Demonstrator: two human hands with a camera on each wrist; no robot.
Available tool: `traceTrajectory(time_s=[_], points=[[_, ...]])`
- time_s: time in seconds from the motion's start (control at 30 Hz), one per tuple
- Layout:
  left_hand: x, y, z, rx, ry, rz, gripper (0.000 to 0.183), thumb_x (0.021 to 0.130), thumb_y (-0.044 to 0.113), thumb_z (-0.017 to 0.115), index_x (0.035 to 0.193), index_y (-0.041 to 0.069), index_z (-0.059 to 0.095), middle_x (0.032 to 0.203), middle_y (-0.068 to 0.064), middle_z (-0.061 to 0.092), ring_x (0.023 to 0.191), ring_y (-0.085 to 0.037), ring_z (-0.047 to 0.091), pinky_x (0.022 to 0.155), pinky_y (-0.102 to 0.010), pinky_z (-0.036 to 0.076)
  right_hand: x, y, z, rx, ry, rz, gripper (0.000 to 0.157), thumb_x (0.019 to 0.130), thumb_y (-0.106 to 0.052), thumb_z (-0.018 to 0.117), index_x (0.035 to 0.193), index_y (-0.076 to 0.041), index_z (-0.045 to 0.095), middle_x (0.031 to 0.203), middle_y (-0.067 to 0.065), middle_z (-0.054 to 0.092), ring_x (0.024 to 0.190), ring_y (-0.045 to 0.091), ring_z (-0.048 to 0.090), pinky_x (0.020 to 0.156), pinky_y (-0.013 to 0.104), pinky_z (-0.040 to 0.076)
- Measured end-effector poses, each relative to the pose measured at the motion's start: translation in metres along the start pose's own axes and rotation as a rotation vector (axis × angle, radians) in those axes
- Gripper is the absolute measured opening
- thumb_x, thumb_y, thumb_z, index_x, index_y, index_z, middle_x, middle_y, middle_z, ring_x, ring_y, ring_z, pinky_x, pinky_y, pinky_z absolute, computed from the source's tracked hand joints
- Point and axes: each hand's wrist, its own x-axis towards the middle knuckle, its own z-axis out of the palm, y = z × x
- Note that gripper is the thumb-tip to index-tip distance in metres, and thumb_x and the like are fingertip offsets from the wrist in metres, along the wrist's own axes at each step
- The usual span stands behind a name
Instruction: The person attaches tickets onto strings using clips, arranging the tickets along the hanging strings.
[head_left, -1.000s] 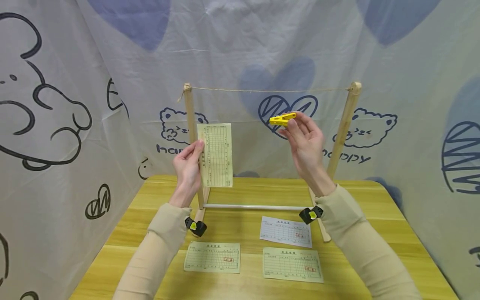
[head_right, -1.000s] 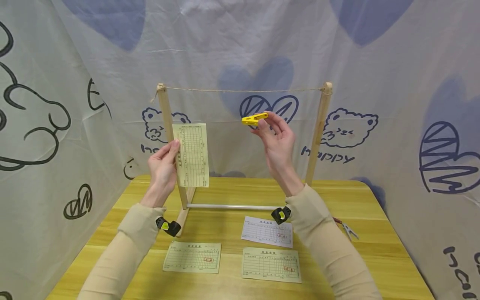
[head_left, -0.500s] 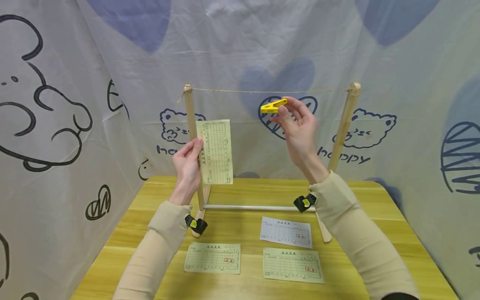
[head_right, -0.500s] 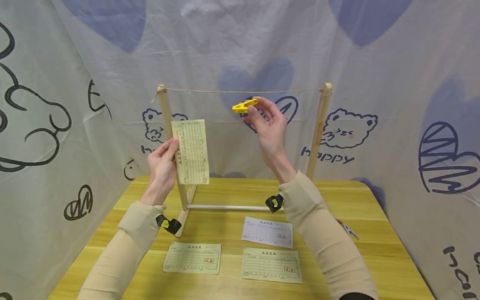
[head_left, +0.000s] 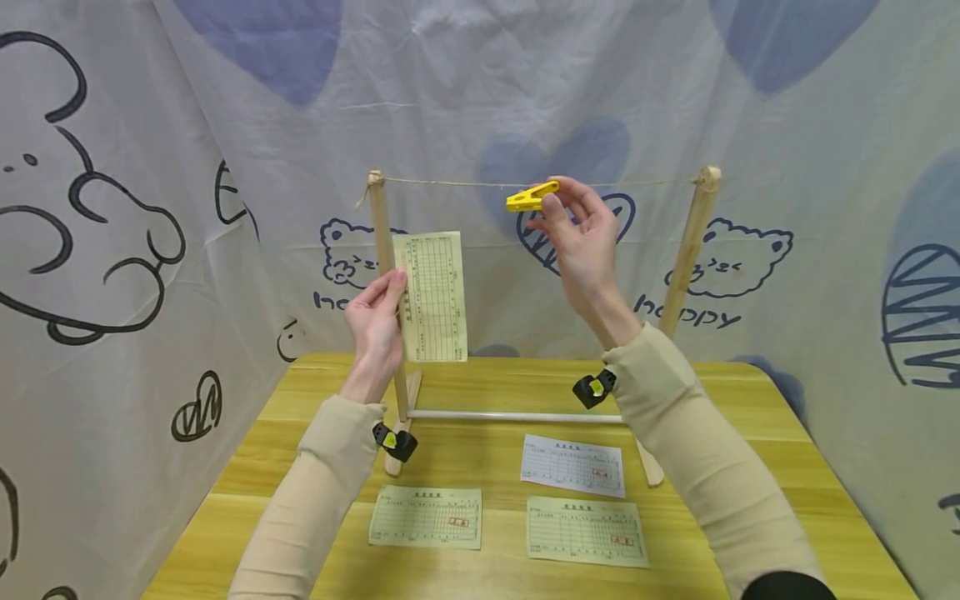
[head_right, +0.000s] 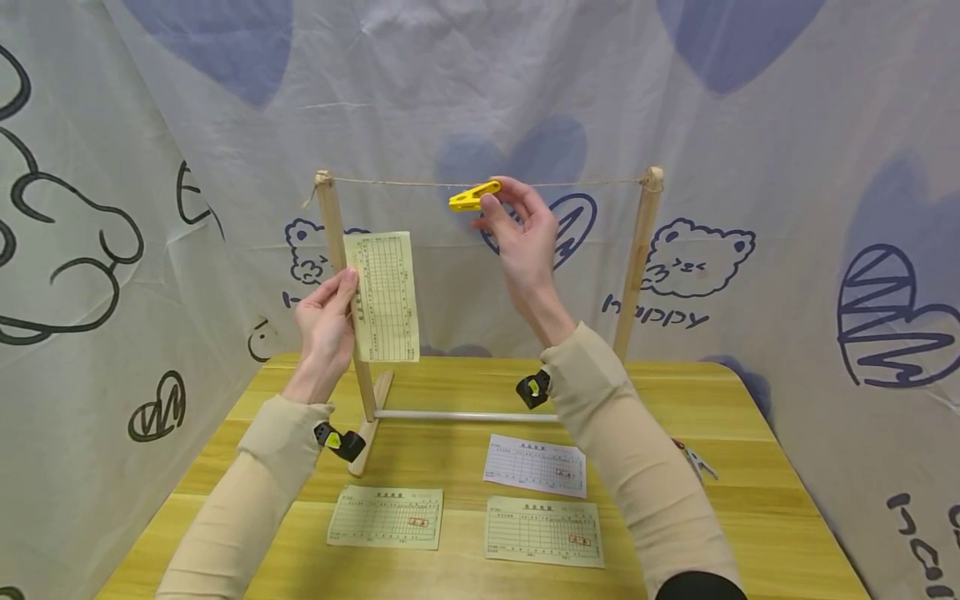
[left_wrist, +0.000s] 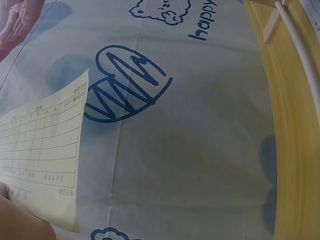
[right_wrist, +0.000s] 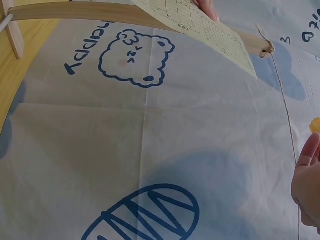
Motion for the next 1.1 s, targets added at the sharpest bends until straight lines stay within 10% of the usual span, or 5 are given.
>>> traceTrajectory(time_s=[1.1], points=[[0.012, 0.007, 0.008, -0.032, 0.033, 0.051, 0.029, 0.09, 0.01, 0.074, 0.116, 0.0, 0.07, 0.09, 0.001, 0.078, 0.084, -0.009, 0.074, 0.082, -0.021, 0.06, 0.035, 0.006, 0.038, -0.116, -0.056, -0.005, 0.019, 0.094, 0.001, 0.065, 0.113, 0.005, 0.063, 0.095, -0.002, 0.067, 0.075, 0.011, 0.069, 0.058, 0.025, 0.058]])
